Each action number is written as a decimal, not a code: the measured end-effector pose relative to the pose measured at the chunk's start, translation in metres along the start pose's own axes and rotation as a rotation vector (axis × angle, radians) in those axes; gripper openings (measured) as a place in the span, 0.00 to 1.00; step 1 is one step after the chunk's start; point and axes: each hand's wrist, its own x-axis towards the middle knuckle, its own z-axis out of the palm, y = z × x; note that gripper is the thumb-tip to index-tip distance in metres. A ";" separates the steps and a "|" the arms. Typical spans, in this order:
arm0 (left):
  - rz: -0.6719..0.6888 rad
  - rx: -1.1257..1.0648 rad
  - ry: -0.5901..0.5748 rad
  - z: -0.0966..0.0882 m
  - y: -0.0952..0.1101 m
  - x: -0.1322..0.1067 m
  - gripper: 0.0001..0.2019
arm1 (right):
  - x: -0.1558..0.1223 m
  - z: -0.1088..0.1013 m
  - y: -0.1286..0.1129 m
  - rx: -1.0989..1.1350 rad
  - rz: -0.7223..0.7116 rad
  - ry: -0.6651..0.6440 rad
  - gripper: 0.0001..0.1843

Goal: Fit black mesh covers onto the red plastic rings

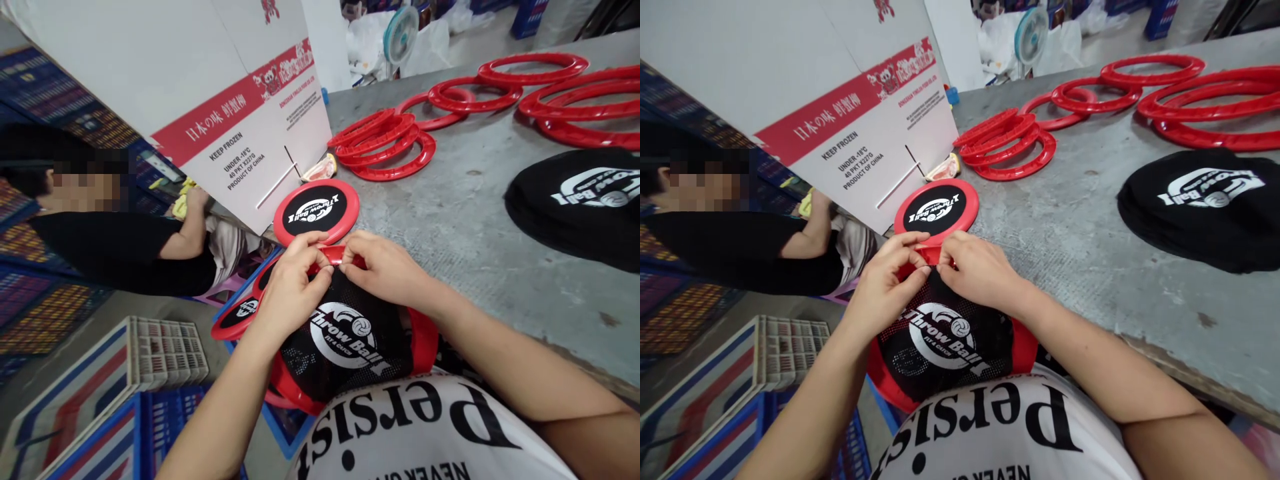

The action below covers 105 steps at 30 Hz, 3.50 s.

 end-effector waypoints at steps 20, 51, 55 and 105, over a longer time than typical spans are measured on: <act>-0.085 0.061 0.083 0.010 0.010 -0.003 0.09 | -0.003 0.006 0.003 0.001 0.004 0.034 0.06; -0.065 0.151 0.071 0.017 0.012 0.004 0.10 | -0.008 0.006 0.007 -0.049 0.000 0.021 0.08; -0.066 0.215 0.016 0.022 0.007 0.006 0.08 | -0.007 0.010 0.015 -0.047 0.023 0.004 0.10; 0.101 0.105 -0.135 0.021 0.010 0.023 0.05 | -0.006 -0.022 0.030 0.039 -0.057 0.001 0.03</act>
